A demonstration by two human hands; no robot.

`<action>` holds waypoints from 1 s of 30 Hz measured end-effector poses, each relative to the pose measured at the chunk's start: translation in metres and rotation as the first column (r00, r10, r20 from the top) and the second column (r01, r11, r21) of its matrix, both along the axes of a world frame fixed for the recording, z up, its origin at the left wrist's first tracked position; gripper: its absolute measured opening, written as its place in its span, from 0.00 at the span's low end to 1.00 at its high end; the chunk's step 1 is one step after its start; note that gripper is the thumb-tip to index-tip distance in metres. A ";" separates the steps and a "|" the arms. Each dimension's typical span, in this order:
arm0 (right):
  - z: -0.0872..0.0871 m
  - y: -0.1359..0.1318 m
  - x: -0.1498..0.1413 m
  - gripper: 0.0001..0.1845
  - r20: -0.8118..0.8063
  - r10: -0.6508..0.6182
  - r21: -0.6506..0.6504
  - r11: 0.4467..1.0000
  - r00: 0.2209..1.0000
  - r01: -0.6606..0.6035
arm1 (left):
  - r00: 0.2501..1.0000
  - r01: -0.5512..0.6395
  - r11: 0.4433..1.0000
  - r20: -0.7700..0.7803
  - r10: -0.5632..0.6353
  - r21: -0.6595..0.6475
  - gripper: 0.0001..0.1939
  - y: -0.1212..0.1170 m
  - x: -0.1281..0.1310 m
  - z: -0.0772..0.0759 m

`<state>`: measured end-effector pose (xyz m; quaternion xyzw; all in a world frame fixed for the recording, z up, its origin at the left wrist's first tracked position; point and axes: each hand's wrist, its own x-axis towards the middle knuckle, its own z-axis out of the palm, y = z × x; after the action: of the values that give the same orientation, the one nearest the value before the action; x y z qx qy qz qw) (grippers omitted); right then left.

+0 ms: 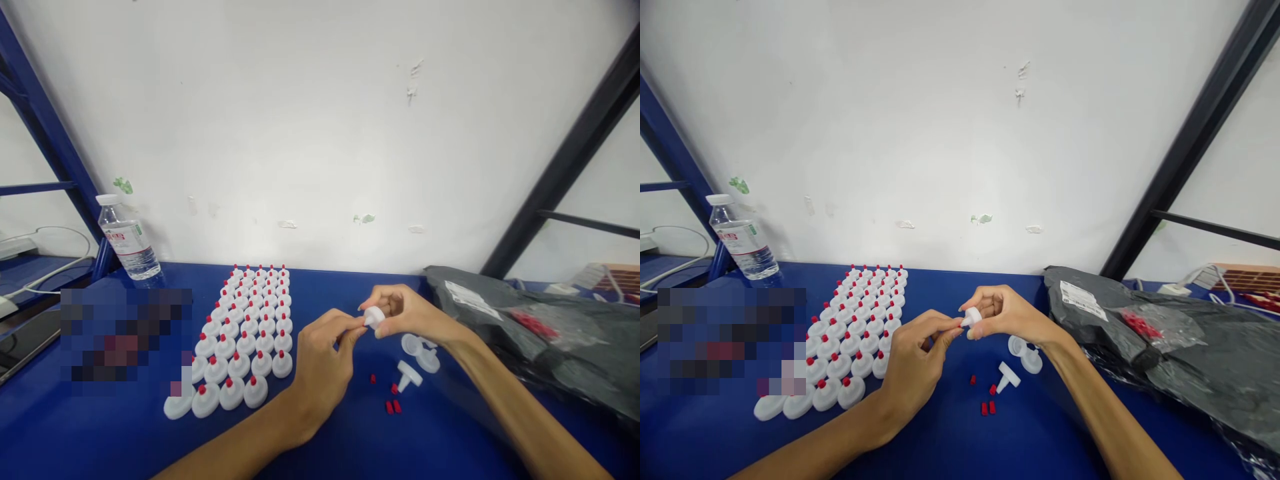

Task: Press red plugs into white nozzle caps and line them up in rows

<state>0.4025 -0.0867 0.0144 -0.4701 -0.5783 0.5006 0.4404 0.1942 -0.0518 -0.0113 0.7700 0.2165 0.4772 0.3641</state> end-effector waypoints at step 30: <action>0.015 -0.005 -0.006 0.31 0.070 -0.084 0.138 0.988 0.994 0.074 | 0.779 -0.072 0.949 -0.577 0.245 0.307 0.14 -0.032 -0.100 0.020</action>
<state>0.3970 -0.0913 0.0293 -0.4802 -0.6079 0.4243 0.4688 0.0939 -0.0837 0.0088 0.9028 0.3200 0.2584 0.1257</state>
